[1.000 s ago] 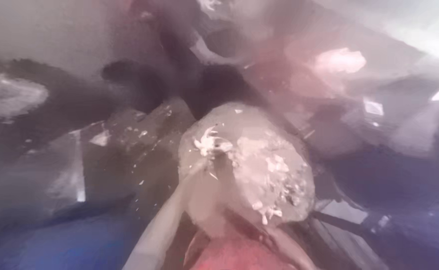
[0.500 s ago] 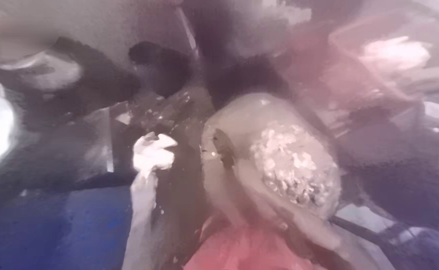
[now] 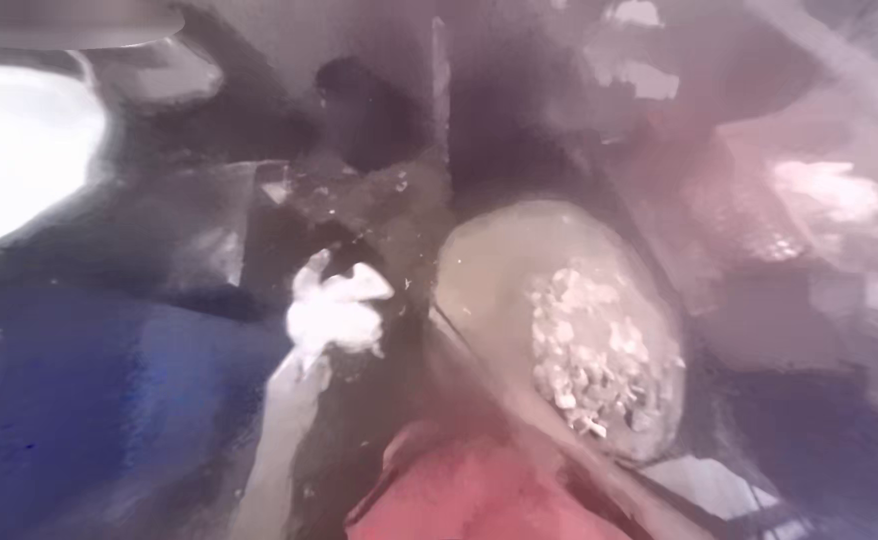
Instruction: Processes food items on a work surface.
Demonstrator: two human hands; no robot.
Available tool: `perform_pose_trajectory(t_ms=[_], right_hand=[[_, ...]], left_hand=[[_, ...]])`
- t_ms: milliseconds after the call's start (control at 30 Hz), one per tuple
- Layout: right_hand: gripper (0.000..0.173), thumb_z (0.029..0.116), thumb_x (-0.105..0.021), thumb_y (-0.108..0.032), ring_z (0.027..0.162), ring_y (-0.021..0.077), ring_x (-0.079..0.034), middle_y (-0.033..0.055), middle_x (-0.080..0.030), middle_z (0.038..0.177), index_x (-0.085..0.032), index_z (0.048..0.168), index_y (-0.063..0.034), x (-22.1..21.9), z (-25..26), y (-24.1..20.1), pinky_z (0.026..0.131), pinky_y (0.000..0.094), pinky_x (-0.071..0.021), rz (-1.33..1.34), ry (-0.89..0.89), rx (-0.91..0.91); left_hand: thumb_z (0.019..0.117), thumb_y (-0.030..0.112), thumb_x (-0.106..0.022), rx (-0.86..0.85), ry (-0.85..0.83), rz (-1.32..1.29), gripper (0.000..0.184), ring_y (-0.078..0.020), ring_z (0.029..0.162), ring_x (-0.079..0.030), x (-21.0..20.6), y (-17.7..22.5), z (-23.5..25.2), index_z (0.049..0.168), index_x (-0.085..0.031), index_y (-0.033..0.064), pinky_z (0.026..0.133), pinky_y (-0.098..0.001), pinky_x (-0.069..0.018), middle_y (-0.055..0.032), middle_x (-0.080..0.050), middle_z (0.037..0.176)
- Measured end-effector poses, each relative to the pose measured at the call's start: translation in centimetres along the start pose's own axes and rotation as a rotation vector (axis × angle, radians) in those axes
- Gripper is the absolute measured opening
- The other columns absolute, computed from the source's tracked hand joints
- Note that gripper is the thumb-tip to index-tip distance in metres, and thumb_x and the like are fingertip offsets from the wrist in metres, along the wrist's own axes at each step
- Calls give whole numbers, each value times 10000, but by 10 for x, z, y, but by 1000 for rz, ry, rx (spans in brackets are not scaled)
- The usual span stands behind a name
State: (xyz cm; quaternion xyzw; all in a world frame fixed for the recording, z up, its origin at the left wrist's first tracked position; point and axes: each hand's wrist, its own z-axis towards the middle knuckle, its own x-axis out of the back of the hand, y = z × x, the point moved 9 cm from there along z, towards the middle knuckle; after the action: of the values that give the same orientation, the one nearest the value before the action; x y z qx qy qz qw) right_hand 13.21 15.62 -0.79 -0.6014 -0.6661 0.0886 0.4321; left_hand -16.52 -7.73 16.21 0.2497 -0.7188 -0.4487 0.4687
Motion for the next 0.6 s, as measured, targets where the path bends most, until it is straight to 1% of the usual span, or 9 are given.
perform_pose_trajectory(t_ms=[33, 100, 167, 233, 267, 400, 467, 533, 600], right_hand=[[516, 1073, -464, -428, 1033, 314, -672, 209, -678, 1121, -583, 1334, 2, 7, -19, 12, 950, 510, -531, 2, 54, -58], [494, 1067, -500, -384, 1067, 302, -678, 210, -685, 1169, -567, 1392, -19, 14, -46, 43, 975, 505, -529, 91, 186, -133], [500, 1067, -516, -387, 1037, 267, -685, 188, -685, 1180, -536, 1439, -55, 12, -61, 82, 945, 484, -554, 234, 221, -223], [489, 1057, -522, -437, 775, 239, -647, 151, -658, 945, -565, 1340, -39, 9, -72, 113, 725, 459, -566, 321, 256, -294], [495, 1049, -533, -448, 729, 241, -634, 149, -649, 900, -582, 1299, -24, 9, -77, 124, 687, 457, -562, 345, 278, -315], [489, 1054, -537, -422, 866, 242, -677, 162, -681, 1041, -572, 1358, -40, -2, -99, 133, 790, 452, -583, 361, 345, -310], [511, 1055, -542, -378, 1053, 253, -686, 184, -678, 1220, -520, 1453, -59, -21, -107, 142, 941, 467, -562, 392, 384, -241], [559, 1053, -549, -366, 1199, 259, -650, 190, -633, 1350, -455, 1519, -73, -33, -105, 144, 1041, 468, -527, 454, 404, -183], [553, 1050, -554, -358, 1235, 268, -633, 204, -624, 1363, -476, 1497, -42, -34, -110, 139, 1073, 470, -508, 457, 424, -169]], left_hand=[[1004, 162, -512, -197, -57, 95, 355, -128, 765, -635, -11, -2, 2, 1168, -615, -135, 760, -328, -566, -106, -671, 908], [964, 241, -597, -435, -103, 323, 382, -327, 898, -715, -51, -8, 7, 1107, -699, -98, 852, -512, -574, -224, -727, 986], [985, 254, -632, -380, -325, 558, 334, -400, 1105, -668, -113, -22, 17, 1142, -707, -31, 1043, -557, -477, -232, -716, 1105], [1008, 258, -551, -339, -578, 804, 307, -381, 1123, -659, -185, -59, 24, 1187, -677, 43, 1044, -568, -456, -187, -713, 1122], [1026, 298, -492, -333, -649, 865, 325, -376, 1089, -679, -215, -76, 26, 1209, -655, 85, 965, -590, -499, -170, -719, 1107], [987, 313, -539, -363, -591, 814, 397, -414, 1070, -680, -256, -75, 36, 1304, -632, 93, 944, -633, -505, -204, -718, 1089], [1015, 276, -546, -280, -564, 547, 504, -352, 1175, -648, -248, -75, 36, 1489, -504, 110, 1063, -548, -474, -193, -690, 1226], [1041, 316, -552, -134, -510, 210, 640, -323, 1227, -621, -241, -68, 32, 1596, -314, 103, 1054, -513, -500, -208, -615, 1358], [951, 446, -684, -152, -456, 248, 937, -346, 1345, -543, -247, -46, 13, 1639, -167, 75, 1136, -551, -423, -213, -509, 1504]])
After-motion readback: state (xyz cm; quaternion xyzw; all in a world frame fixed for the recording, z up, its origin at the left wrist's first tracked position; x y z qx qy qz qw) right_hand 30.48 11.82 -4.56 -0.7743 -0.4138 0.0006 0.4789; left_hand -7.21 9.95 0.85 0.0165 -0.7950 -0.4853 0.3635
